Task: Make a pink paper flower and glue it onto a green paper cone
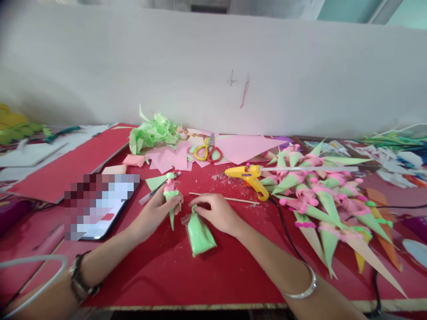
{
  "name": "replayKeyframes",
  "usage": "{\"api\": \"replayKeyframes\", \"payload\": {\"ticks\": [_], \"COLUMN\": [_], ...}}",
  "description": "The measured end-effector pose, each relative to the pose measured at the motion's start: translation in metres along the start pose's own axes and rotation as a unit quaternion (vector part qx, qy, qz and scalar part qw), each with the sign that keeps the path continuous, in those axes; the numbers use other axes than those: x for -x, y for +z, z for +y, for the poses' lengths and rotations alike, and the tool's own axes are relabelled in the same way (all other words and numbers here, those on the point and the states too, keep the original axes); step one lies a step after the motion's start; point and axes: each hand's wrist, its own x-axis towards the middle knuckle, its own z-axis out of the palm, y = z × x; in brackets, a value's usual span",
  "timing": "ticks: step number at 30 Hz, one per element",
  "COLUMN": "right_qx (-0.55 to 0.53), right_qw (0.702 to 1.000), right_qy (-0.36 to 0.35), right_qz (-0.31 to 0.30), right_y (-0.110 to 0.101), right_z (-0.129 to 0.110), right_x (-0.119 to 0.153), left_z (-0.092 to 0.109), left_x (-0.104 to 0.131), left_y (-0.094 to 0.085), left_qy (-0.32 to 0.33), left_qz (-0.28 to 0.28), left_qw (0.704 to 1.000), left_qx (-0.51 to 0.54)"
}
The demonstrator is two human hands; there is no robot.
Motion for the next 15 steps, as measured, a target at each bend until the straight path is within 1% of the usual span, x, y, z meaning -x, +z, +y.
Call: {"api": "replayKeyframes", "payload": {"ticks": [4, 7, 11, 15], "right_qx": [-0.065, -0.066, -0.026, -0.010], "right_qw": [0.997, 0.993, 0.986, 0.985], "right_qy": [-0.002, -0.036, -0.098, -0.111], "right_qz": [0.049, 0.090, 0.133, 0.128], "right_y": [0.004, 0.007, 0.007, 0.008], "right_z": [-0.004, -0.009, -0.015, -0.018], "right_x": [0.002, 0.005, 0.006, 0.007], "left_z": [-0.002, -0.003, -0.005, -0.007], "left_x": [0.001, 0.003, 0.004, 0.004], "left_y": [0.003, 0.005, 0.008, 0.008], "left_qy": [-0.029, -0.056, -0.074, -0.087], "left_qz": [0.024, -0.003, -0.041, -0.057], "left_qw": [0.999, 0.998, 0.992, 0.987], "left_qx": [0.008, 0.040, 0.091, 0.122]}}
